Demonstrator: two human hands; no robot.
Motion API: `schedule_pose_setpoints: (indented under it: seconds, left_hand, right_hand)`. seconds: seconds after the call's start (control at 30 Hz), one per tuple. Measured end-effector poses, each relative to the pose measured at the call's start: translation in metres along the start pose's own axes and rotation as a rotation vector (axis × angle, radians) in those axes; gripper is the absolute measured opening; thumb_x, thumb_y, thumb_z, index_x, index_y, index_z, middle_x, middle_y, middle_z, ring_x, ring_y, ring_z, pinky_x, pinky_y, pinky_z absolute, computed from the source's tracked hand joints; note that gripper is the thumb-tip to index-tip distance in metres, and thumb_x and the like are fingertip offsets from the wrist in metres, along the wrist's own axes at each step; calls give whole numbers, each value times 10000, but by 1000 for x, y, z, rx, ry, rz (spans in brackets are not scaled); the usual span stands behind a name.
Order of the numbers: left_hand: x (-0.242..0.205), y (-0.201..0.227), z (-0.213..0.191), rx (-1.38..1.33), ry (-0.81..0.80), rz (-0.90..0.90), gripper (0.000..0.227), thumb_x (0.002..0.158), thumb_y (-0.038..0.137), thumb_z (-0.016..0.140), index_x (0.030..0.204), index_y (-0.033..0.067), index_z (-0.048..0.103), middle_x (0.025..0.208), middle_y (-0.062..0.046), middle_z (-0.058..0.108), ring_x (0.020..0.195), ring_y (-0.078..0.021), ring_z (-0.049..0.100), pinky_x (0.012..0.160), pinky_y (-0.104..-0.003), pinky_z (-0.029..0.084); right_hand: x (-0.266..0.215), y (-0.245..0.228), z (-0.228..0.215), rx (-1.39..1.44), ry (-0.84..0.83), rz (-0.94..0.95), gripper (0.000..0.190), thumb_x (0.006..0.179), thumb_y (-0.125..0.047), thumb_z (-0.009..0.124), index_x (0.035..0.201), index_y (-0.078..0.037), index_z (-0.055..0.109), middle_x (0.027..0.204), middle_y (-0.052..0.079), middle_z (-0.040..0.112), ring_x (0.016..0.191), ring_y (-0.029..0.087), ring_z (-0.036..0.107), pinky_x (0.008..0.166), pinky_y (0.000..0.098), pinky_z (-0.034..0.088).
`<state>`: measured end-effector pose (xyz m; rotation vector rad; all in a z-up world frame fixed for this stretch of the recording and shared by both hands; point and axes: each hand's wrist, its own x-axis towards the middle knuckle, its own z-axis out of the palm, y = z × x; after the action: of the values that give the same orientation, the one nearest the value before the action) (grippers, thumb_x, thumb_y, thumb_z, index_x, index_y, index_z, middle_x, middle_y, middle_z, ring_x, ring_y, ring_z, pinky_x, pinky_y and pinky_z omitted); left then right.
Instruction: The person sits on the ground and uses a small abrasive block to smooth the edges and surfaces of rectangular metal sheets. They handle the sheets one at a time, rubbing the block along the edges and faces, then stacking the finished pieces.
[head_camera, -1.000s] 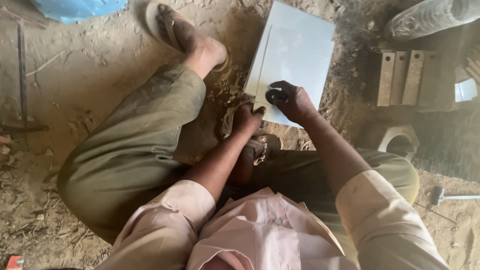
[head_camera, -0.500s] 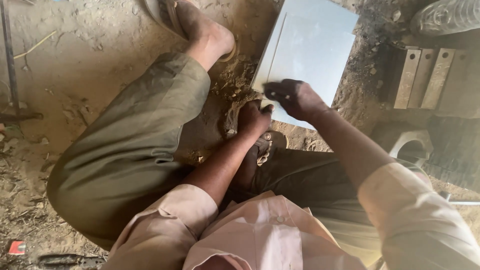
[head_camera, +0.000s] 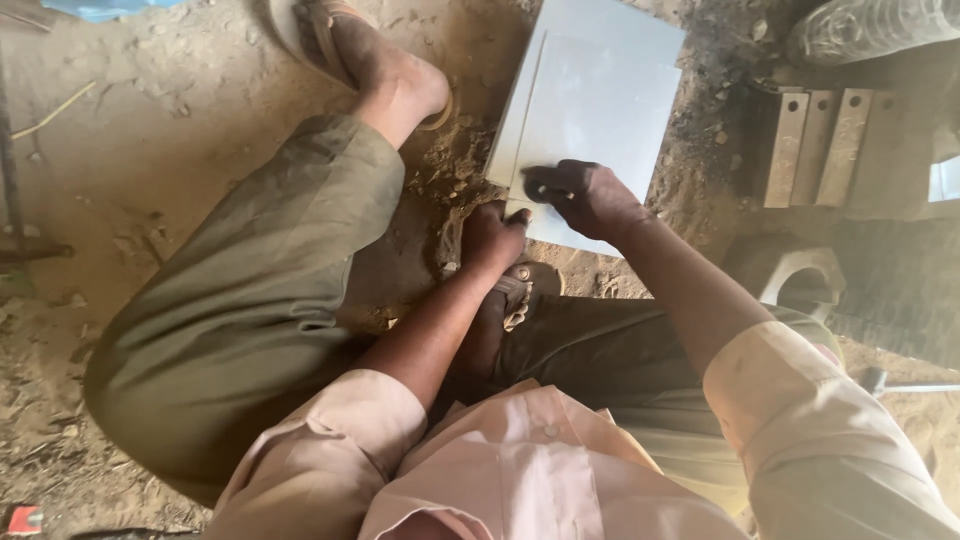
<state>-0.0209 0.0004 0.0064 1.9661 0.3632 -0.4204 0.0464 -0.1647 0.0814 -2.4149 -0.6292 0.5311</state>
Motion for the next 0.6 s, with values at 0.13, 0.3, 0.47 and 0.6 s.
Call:
schedule_pose_setpoints:
  seconds: [0.13, 0.3, 0.47, 0.6]
  left_hand:
    - [0, 5, 3, -41, -83, -75, 262, 930, 280, 711, 907, 20, 734, 745, -144, 752, 672, -265, 740, 667, -400, 554]
    - [4, 0, 3, 9, -58, -15, 243, 941, 277, 705, 892, 39, 719, 678, -110, 730, 627, -234, 722, 677, -402, 543]
    - [3, 0, 2, -42, -100, -114, 276, 955, 262, 708, 894, -5, 741, 686, -109, 725, 630, -233, 719, 674, -418, 544]
    - [-5, 16, -2, -121, -73, -80, 211, 925, 234, 704, 969, 35, 763, 736, -91, 739, 646, -213, 721, 652, -380, 562]
  right_hand:
    - [4, -6, 11, 182, 26, 78, 315, 987, -205, 632, 1290, -261, 695, 1206, 57, 741, 1012, 230, 744, 901, 368, 586]
    - [21, -8, 27, -114, 78, -107, 311, 997, -157, 636, 1293, -231, 699, 1117, 123, 742, 983, 300, 723, 872, 414, 584]
    - [1, 6, 21, -14, 12, 41, 297, 1030, -144, 579, 1296, -214, 690, 1150, 91, 751, 1011, 254, 741, 911, 399, 578]
    - [-17, 17, 17, 22, 122, 200, 345, 977, -191, 646, 1319, -167, 692, 1114, 108, 768, 990, 246, 751, 909, 377, 590]
